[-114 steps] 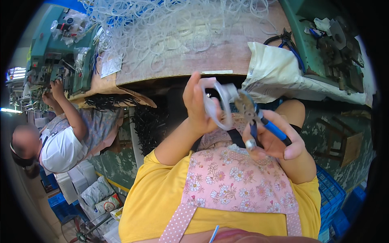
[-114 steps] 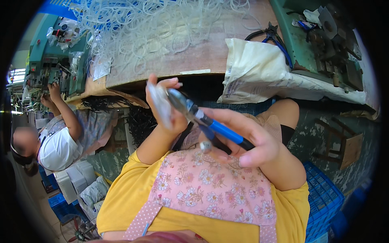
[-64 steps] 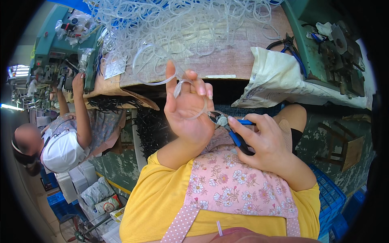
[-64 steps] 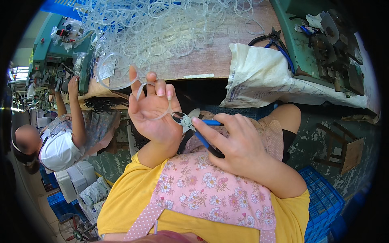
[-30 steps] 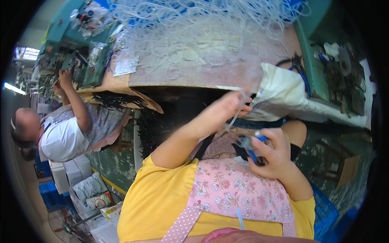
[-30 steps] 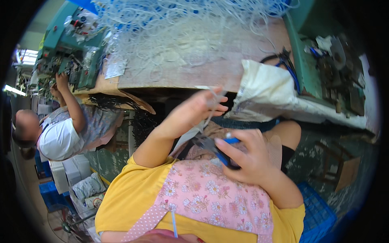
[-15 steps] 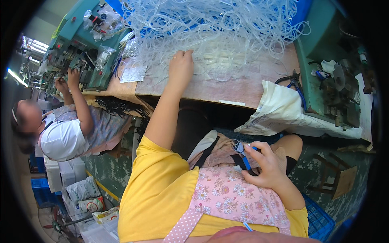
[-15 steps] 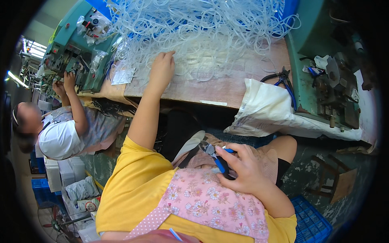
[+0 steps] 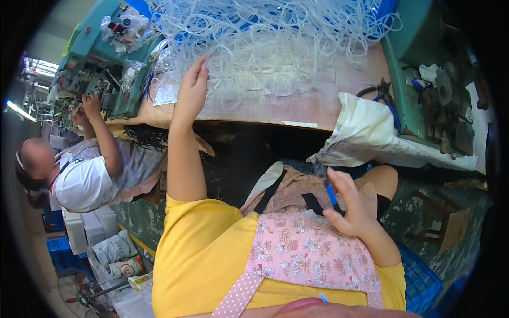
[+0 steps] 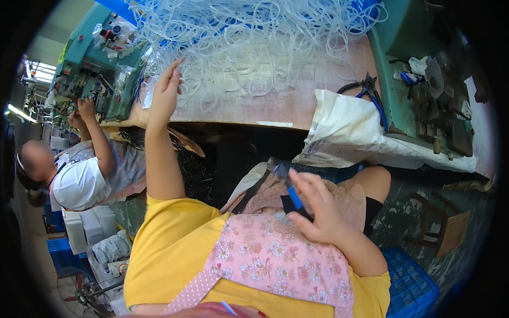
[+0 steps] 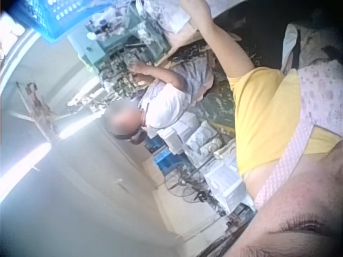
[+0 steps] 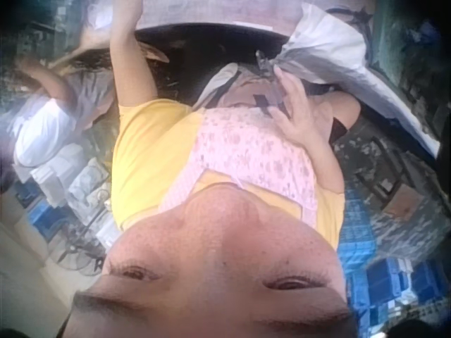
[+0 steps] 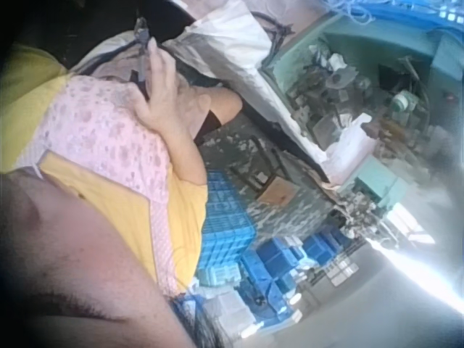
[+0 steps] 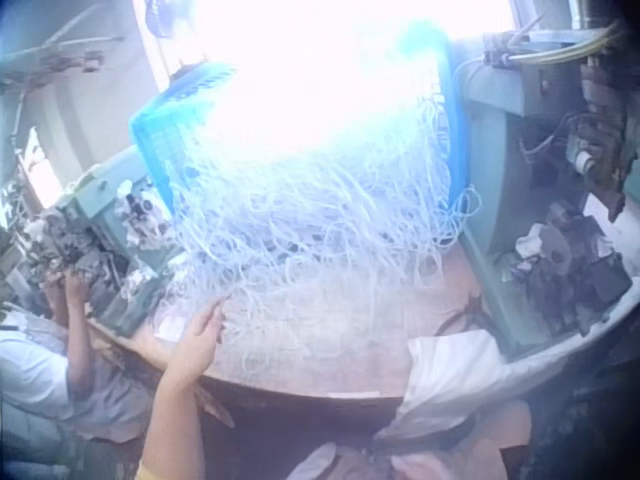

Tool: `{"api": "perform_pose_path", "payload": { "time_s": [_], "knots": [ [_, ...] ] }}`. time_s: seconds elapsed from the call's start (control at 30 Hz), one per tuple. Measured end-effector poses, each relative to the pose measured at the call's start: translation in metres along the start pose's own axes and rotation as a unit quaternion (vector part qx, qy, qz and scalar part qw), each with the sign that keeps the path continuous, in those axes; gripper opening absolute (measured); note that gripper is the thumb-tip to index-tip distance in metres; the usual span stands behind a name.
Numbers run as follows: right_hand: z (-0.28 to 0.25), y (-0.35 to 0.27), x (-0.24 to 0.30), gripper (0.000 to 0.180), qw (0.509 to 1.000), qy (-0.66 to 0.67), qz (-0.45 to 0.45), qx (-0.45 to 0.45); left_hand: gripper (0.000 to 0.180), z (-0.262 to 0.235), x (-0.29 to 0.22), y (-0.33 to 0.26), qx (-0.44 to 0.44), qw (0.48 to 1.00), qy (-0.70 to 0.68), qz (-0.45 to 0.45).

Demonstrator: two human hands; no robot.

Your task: The person uses pliers to cut short lengths of clear plastic tubing from a large pile on the table. They repeatedly pick up a length, cut it, and drop the pieces into a white bin below.

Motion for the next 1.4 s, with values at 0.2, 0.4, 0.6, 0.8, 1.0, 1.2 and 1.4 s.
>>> {"api": "perform_pose_path", "payload": {
  "time_s": [0.2, 0.4, 0.6, 0.8, 1.0, 1.2, 1.4],
  "knots": [
    [-0.001, 0.01, -0.003, 0.082, 0.989, 0.062, 0.12, -0.063, 0.102, 0.084, -0.054, -0.076, 0.111, 0.714, -0.689, -0.051],
    [0.003, 0.019, 0.023, 0.071, 0.979, -0.201, -0.01, -0.015, 0.094, 0.105, -0.086, -0.092, 0.128, 0.595, -0.793, -0.033],
    [0.008, 0.02, 0.026, 0.069, 0.97, -0.238, -0.042, -0.023, 0.098, 0.103, -0.094, -0.098, 0.104, 0.603, -0.791, -0.014],
    [0.007, 0.017, 0.028, 0.072, 0.97, -0.241, -0.03, -0.004, 0.1, 0.1, -0.097, -0.099, 0.094, 0.607, -0.789, -0.01],
    [0.01, 0.016, 0.027, 0.075, 0.967, -0.253, -0.024, -0.002, 0.101, 0.1, -0.101, -0.099, 0.093, 0.588, -0.803, -0.002],
    [0.01, 0.017, 0.027, 0.074, 0.98, -0.197, -0.013, 0.003, 0.098, 0.098, -0.104, -0.101, 0.051, 0.586, -0.809, 0.02],
    [0.012, 0.017, 0.027, 0.074, 0.982, -0.19, -0.018, -0.005, 0.095, 0.096, -0.106, -0.105, 0.03, 0.599, -0.8, 0.021]
  ]
}}
Point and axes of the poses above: each hand's wrist, its own y-axis towards the middle knuckle, its own z-axis out of the palm, x = y × z, the point moved 3 cm from there along y, towards the middle knuckle, and after that the axes turned 9 degrees about y, right-handed, at the moved point
